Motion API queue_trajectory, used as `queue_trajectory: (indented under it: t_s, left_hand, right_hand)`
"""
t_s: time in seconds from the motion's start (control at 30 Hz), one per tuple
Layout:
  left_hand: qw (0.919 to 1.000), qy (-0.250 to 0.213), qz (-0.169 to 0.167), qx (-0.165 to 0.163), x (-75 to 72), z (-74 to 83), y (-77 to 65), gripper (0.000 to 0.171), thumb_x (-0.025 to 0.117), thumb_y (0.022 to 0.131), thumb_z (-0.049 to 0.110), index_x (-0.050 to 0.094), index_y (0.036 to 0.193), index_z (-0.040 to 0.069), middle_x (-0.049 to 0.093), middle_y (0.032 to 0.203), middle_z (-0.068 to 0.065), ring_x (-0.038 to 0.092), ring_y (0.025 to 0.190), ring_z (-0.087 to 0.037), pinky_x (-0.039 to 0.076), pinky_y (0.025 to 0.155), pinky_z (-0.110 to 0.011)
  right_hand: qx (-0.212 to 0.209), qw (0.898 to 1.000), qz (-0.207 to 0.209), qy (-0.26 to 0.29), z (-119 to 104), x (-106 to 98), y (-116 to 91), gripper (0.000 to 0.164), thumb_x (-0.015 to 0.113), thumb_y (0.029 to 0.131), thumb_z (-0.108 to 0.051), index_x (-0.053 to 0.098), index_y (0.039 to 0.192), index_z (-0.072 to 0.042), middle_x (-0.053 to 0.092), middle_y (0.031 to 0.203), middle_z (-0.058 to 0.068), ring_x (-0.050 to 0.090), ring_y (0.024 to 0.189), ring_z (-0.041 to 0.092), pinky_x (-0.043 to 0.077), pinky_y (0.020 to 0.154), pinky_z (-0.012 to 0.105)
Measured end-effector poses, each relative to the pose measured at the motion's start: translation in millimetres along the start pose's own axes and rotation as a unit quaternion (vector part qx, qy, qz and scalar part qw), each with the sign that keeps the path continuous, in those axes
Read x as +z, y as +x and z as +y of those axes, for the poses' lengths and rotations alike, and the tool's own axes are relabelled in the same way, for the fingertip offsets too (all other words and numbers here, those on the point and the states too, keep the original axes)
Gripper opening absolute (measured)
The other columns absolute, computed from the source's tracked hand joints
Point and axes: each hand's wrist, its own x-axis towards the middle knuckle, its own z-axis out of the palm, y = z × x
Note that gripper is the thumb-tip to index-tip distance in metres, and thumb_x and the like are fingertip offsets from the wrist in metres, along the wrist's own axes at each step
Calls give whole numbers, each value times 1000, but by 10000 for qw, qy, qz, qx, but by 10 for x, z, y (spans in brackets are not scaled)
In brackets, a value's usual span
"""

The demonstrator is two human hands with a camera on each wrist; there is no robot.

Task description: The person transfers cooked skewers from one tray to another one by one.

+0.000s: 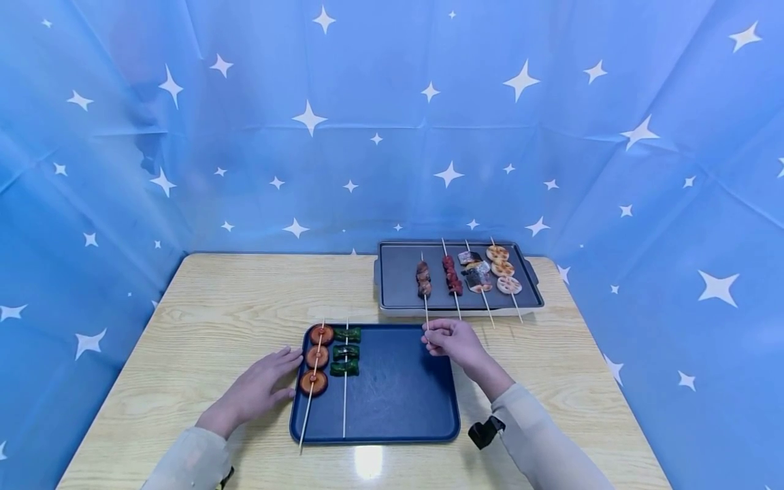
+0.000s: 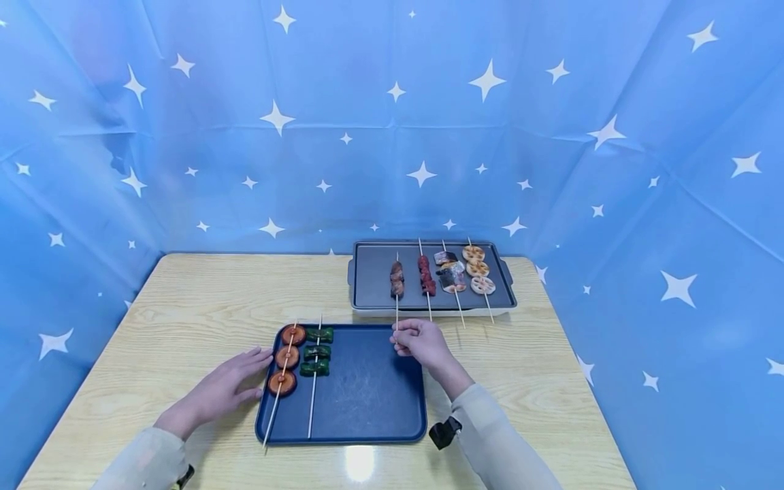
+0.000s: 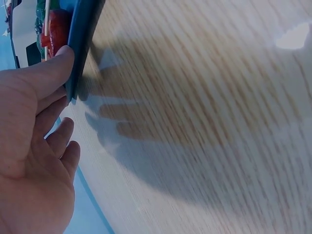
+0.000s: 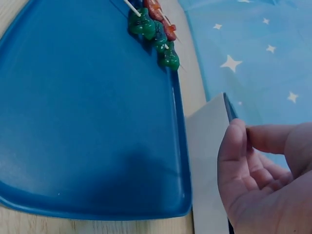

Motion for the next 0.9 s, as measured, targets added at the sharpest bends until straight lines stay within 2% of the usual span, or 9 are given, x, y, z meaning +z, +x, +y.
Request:
queue_trajectory:
  t_s: [0.17,0.3,0.63,0.77,0.9]
  left_hand:
    - [10000,-12,19,45,-8,-6,6,60,71,88,26,52,138,0,47,149,-14,39,141,-38,33,114,-60]
    - [10000,10,15,29,-4,-13,7,61,72,87,27,52,138,1,47,149,-13,39,141,-38,32,115,-60]
    - [9999,79,66,54,-5,-25,18,61,74,85,27,54,137,1,51,146,-14,41,139,-39,33,114,-60]
    - [9999,76,64,39,-9,-25,31,63,74,84,27,53,137,2,50,146,-15,40,139,-40,32,115,-61]
    - [9999,101,-26,-9,-15,-27,54,63,75,83,27,53,138,3,50,147,-14,40,140,-39,32,115,-61]
  right_hand:
    - [-11,10000,-93,10,13,2,11,32,56,97,-6,57,124,12,71,105,22,67,77,11,59,69,21]
    - [-34,9997,-223,72,7,3,7,32,58,96,-6,57,123,12,70,106,24,66,74,8,60,69,21]
    - [-149,9984,-542,27,-57,90,-56,25,65,92,-5,62,112,9,70,88,13,68,72,10,63,69,27]
    - [-309,9964,-778,-98,-85,139,-100,27,65,91,-3,61,112,13,72,88,13,69,73,10,63,70,29]
    - [-409,9930,-1050,-344,-92,181,-139,23,66,91,-6,65,109,8,73,89,10,70,77,13,63,73,31]
